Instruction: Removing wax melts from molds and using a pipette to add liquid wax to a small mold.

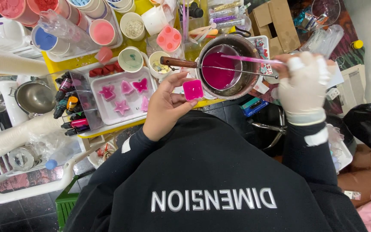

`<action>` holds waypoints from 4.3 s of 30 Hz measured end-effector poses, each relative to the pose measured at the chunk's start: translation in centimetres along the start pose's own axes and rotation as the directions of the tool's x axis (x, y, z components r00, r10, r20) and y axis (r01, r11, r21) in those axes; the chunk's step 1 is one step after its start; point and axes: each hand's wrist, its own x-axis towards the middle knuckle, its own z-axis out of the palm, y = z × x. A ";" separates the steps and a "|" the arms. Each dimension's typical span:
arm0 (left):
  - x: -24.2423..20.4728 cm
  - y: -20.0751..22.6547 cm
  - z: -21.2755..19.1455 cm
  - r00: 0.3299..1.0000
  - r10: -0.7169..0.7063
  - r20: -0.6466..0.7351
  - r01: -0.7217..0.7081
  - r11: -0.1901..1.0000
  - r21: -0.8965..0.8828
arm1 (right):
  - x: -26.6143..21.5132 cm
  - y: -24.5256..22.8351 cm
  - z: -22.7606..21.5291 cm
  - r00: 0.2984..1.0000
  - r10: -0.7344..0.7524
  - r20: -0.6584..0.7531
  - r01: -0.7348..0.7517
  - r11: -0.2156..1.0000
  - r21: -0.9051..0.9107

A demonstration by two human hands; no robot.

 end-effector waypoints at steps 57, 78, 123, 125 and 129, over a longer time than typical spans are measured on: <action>-3.4 0.3 -4.2 0.993 -0.064 -0.096 0.052 0.991 -0.119 | 9.1 -16.7 -6.4 0.816 -0.577 0.033 0.356 0.548 0.757; -5.3 0.8 -8.9 0.994 -0.083 -0.078 0.077 0.994 -0.073 | 10.5 -23.0 -4.5 0.782 -0.623 -0.038 0.419 0.479 0.772; -3.3 -12.5 -14.3 0.986 0.145 -0.089 0.023 0.403 0.915 | 7.9 -24.3 0.2 0.884 -0.465 0.053 0.297 0.645 0.704; -3.5 -12.5 -14.4 0.983 0.158 -0.098 0.024 0.412 0.911 | 7.7 -24.2 0.7 0.884 -0.463 0.067 0.281 0.639 0.716; -4.2 -11.7 -15.2 0.985 0.154 -0.079 0.020 0.352 0.936 | 7.6 -24.2 1.4 0.878 -0.478 0.034 0.314 0.626 0.714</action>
